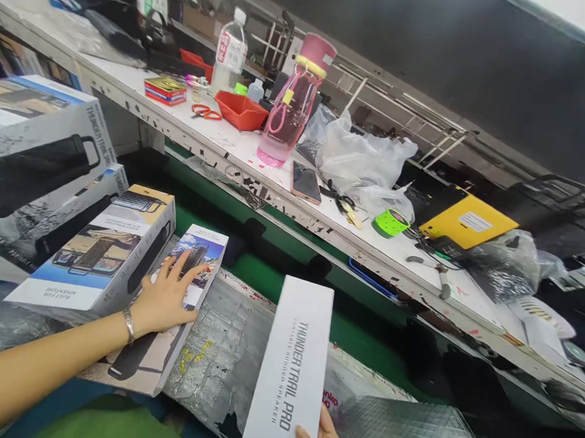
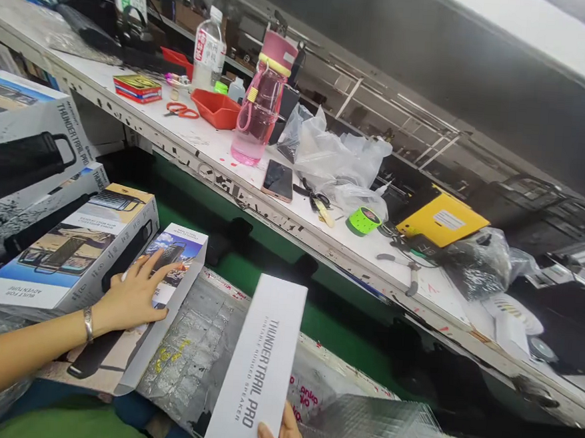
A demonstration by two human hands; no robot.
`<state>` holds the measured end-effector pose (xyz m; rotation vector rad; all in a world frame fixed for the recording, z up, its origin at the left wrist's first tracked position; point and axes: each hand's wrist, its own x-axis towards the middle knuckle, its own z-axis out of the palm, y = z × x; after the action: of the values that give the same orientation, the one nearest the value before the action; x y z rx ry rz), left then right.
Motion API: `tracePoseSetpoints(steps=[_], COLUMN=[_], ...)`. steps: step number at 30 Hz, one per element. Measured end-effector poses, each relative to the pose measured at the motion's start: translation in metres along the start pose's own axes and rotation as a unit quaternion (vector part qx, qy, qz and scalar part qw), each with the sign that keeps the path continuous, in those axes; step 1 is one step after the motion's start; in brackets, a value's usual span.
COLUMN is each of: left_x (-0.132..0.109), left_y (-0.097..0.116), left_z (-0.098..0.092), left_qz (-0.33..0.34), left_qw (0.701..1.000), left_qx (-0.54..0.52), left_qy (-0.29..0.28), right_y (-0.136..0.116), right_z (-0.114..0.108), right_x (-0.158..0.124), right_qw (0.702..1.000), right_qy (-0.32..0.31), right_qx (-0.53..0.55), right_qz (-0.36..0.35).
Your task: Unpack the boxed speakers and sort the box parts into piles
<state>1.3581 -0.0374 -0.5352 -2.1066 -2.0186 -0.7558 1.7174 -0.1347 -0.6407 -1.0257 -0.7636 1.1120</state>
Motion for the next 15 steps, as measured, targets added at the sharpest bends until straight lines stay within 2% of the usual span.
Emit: tracePoseSetpoints(steps=[2,4,6,8,10,11,13,15], left_x=[0.003,0.005,0.005,0.004,0.005,0.005,0.006,0.007], left_y=[-0.008,-0.014,-0.019,-0.020,-0.020,-0.020,-0.019,-0.020], left_z=[-0.002,0.001,0.006,0.010,0.012,0.012,0.012,0.012], left_qz=[0.009,0.017,0.030,0.041,0.047,0.050,0.057,0.061], left_qw=[1.000,1.000,0.999,0.999,0.998,0.998,0.997,0.997], left_qx=[-0.004,-0.003,-0.003,-0.007,-0.014,-0.017,-0.022,-0.025], left_qy=[-0.004,-0.011,-0.016,-0.022,-0.030,-0.033,-0.040,-0.048], right_y=[-0.004,-0.002,0.012,0.037,0.065,0.077,0.091,0.084], right_z=[0.013,0.027,0.043,0.065,0.091,0.104,0.126,0.139], right_x=[-0.001,0.000,0.002,0.004,0.005,0.005,0.004,0.005], right_qw=[0.995,0.973,0.922,0.842,0.766,0.739,0.705,0.691], right_qy=[-0.067,-0.121,-0.113,-0.064,-0.022,-0.015,-0.024,-0.043], right_qx=[-0.072,-0.195,-0.365,-0.532,-0.640,-0.672,-0.708,-0.721], right_qz=[-0.007,-0.037,-0.059,-0.059,-0.048,-0.045,-0.035,-0.028])
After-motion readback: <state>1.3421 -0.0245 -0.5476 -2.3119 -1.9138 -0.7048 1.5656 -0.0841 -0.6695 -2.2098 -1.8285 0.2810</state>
